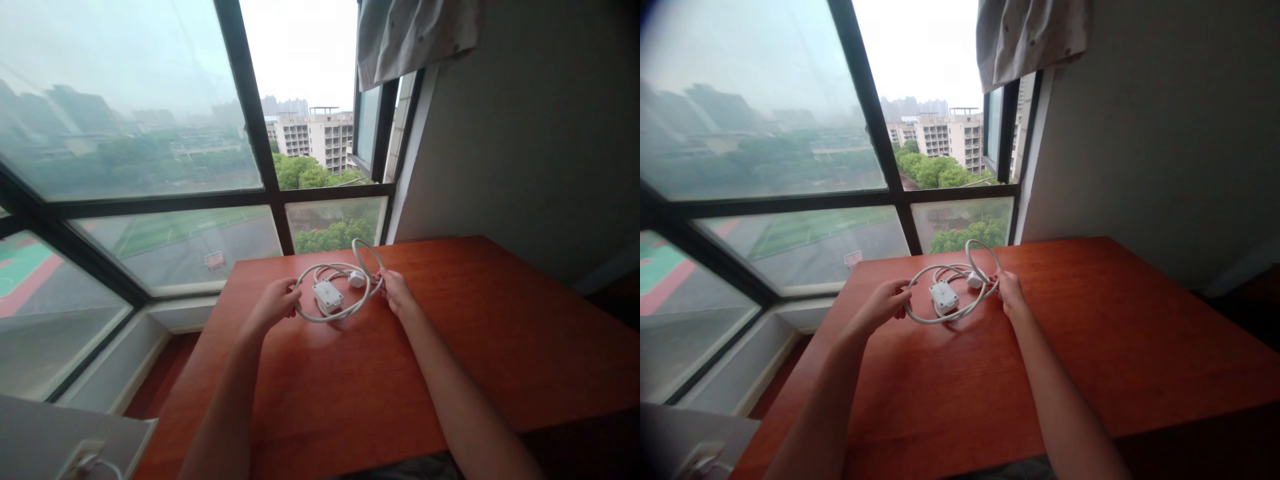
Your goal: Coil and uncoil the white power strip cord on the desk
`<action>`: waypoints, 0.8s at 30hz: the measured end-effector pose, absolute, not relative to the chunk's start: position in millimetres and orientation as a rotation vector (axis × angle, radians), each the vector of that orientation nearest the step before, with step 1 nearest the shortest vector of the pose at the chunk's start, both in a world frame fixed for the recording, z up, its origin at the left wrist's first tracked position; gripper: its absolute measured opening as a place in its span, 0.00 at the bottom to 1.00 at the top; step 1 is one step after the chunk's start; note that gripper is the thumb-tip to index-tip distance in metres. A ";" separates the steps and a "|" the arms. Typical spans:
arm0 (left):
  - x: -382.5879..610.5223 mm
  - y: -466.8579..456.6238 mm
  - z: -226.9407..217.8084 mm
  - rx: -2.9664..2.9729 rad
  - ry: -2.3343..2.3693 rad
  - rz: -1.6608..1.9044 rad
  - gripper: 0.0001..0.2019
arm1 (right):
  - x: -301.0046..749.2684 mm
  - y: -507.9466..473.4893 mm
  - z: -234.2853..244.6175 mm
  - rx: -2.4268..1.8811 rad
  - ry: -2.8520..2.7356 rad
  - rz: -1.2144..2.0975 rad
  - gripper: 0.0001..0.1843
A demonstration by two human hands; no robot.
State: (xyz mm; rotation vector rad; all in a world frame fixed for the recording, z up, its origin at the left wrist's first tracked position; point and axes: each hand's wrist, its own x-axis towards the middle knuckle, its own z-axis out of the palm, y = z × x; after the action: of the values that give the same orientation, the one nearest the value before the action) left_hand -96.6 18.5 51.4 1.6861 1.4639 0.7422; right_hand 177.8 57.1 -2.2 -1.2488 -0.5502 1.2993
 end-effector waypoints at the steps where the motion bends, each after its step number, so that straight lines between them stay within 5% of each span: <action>1: -97.0 18.3 52.1 1.685 1.466 0.735 0.14 | 177.3 57.6 -2.9 -1.239 -0.556 1.288 0.14; 14: -101.6 13.7 61.2 1.758 1.526 0.637 0.10 | 172.3 61.2 -10.4 -1.154 -0.691 1.219 0.13; 24: -58.8 33.3 30.5 1.918 1.583 1.033 0.19 | 184.9 54.8 2.9 -0.946 -0.841 1.440 0.02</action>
State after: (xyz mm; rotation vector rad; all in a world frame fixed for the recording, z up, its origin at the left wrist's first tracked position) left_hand -58.8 33.3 30.5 1.9183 1.5825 1.0334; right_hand 184.9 54.8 2.9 -0.9465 -0.8409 1.4395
